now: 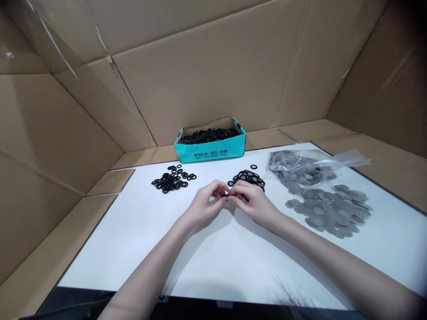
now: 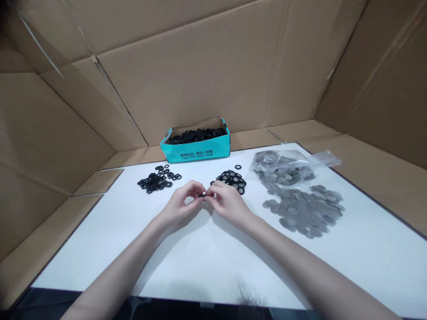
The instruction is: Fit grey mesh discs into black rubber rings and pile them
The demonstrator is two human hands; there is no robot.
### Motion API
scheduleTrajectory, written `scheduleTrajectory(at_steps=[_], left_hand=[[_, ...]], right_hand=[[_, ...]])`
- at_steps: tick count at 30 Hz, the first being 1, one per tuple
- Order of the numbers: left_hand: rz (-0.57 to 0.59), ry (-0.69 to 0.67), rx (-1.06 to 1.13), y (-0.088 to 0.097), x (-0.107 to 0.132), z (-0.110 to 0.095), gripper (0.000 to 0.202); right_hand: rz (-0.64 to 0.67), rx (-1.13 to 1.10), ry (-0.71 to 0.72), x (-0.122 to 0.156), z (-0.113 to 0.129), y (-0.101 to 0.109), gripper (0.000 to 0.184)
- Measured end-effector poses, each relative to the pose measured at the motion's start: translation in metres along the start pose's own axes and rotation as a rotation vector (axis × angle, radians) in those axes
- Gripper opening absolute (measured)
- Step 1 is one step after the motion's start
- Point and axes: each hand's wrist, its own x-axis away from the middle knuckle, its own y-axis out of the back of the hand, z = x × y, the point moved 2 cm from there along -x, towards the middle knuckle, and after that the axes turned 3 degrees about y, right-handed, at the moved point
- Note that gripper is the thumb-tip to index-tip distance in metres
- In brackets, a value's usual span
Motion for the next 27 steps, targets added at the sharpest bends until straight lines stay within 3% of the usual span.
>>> scheduleTrajectory(at_steps=[16,21,27], left_hand=[[0.135,0.019,-0.054,0.0017,0.0011,-0.0018,0.013],[0.116,0.003,-0.15,0.001,0.0002,0.0007,0.017],[0.051,0.014,-0.092,0.0029,-0.0012,-0.0055,0.015]], right_hand=[[0.015,-0.087,-0.008,0.0007,0.0048,-0.003,0.02],[0.049,-0.001,0.012,0.0015,0.0029,-0.0056,0.021],[0.024,0.019,-0.004,0.0005,0.0011,-0.0017,0.015]])
